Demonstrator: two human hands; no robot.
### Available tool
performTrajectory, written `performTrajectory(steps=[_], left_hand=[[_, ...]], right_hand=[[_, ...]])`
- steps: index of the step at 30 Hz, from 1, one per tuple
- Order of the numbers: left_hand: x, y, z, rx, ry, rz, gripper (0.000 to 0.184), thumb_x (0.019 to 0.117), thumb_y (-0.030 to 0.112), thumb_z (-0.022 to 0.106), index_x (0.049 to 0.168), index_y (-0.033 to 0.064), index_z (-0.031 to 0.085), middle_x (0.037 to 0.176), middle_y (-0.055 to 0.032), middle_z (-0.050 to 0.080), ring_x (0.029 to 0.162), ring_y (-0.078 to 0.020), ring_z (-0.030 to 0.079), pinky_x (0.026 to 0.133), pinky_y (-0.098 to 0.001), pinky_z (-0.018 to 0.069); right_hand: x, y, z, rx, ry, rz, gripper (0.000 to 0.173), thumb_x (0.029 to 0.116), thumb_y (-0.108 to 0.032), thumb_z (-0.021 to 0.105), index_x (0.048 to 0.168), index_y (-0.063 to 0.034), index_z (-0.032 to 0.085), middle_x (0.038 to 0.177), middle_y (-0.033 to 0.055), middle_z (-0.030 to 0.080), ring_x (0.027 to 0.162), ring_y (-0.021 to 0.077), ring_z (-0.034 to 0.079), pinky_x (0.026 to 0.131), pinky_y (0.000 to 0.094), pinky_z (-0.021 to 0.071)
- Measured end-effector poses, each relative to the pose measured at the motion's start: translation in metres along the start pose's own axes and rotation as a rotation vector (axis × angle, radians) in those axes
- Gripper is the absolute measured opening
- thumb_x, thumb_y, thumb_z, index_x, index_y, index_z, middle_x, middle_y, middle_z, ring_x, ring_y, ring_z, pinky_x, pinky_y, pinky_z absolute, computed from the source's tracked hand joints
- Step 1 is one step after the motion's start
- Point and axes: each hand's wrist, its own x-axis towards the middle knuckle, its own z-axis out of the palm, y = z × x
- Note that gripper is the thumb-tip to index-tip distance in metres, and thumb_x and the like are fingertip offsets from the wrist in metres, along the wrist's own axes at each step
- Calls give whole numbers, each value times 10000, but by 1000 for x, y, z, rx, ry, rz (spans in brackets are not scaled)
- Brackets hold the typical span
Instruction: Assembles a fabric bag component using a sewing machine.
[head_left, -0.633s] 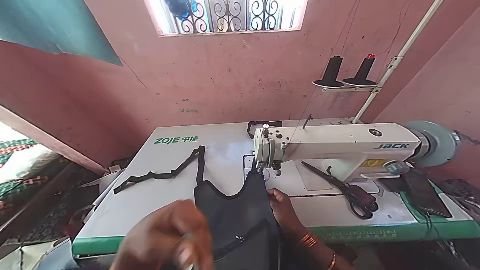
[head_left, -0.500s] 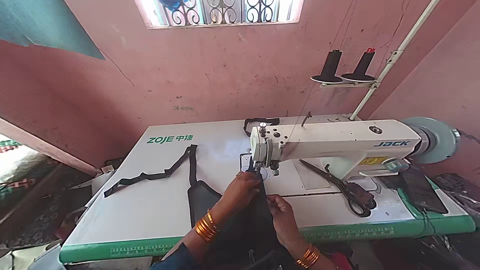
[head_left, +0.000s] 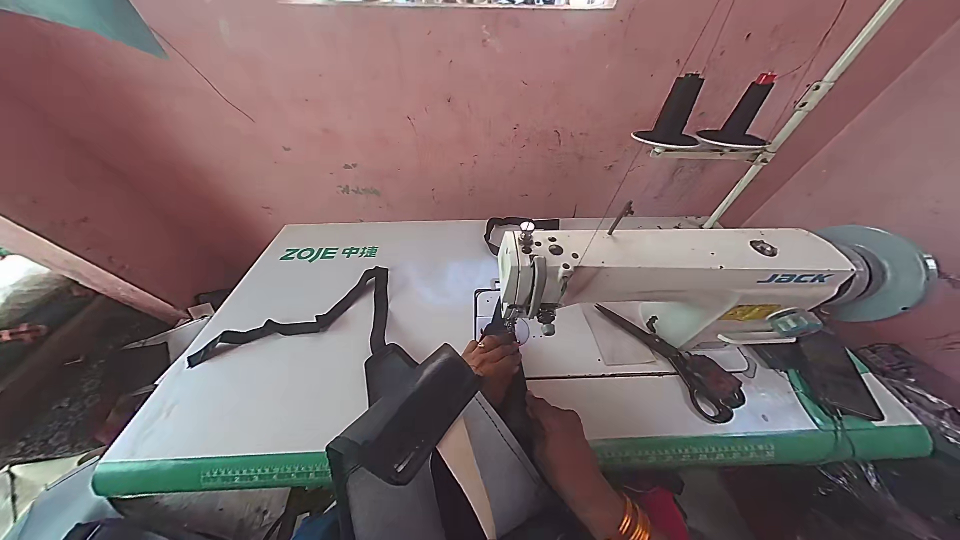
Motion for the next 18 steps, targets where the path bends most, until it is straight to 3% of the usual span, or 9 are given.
performTrajectory(steps=[3, 5, 8, 12, 15, 18], left_hand=[[3, -58, 33, 81, 240, 378, 425, 987, 458, 593, 1015, 93, 808, 1189, -80, 763, 1145, -343, 691, 823, -532, 549], [6, -70, 37, 86, 237, 428, 491, 983, 535, 568, 1026, 109, 806, 1215, -66, 756, 1148, -326, 688, 807, -515, 545], [9, -74, 27, 52, 160, 463, 437, 1014, 451, 569, 1058, 81, 798, 1231, -96, 745, 1172, -348, 679, 852, -531, 554], [25, -80, 18, -28, 111, 450, 358, 1002, 362, 631, 1055, 47, 793, 1138, -179, 732, 1152, -400, 665, 904, -559, 554], [40, -86, 11, -79, 76, 397, 427, 991, 373, 658, 924, -40, 740, 1073, -215, 732, 1145, -410, 667, 964, -520, 540], [51, -91, 7, -66, 88, 382, 432, 953, 366, 702, 859, -56, 729, 998, -220, 743, 1056, -405, 700, 928, -501, 554]], right_hand=[[-6, 8, 13, 96, 90, -59, 346, 1015, -136, 580, 1256, 94, 675, 967, 221, 757, 887, 363, 750, 828, 490, 586], [-7, 4, 10, 87, 15, -6, 347, 1027, -134, 561, 1269, 89, 669, 1003, 233, 751, 935, 376, 739, 864, 501, 566], [-2, -2, 10, 83, 12, 16, 293, 1013, -76, 540, 1191, 87, 707, 977, 231, 748, 923, 367, 738, 850, 499, 566], [16, -5, 7, 88, 32, 11, 264, 1006, -53, 543, 1148, 78, 723, 955, 215, 749, 909, 343, 739, 841, 473, 572], [36, -5, 9, 53, 59, -1, 219, 984, -41, 558, 1054, 67, 735, 847, 202, 728, 813, 335, 730, 767, 470, 574], [51, -9, 6, 39, 4, 47, 220, 1006, -62, 547, 1059, 58, 723, 861, 200, 723, 849, 344, 723, 801, 478, 562]])
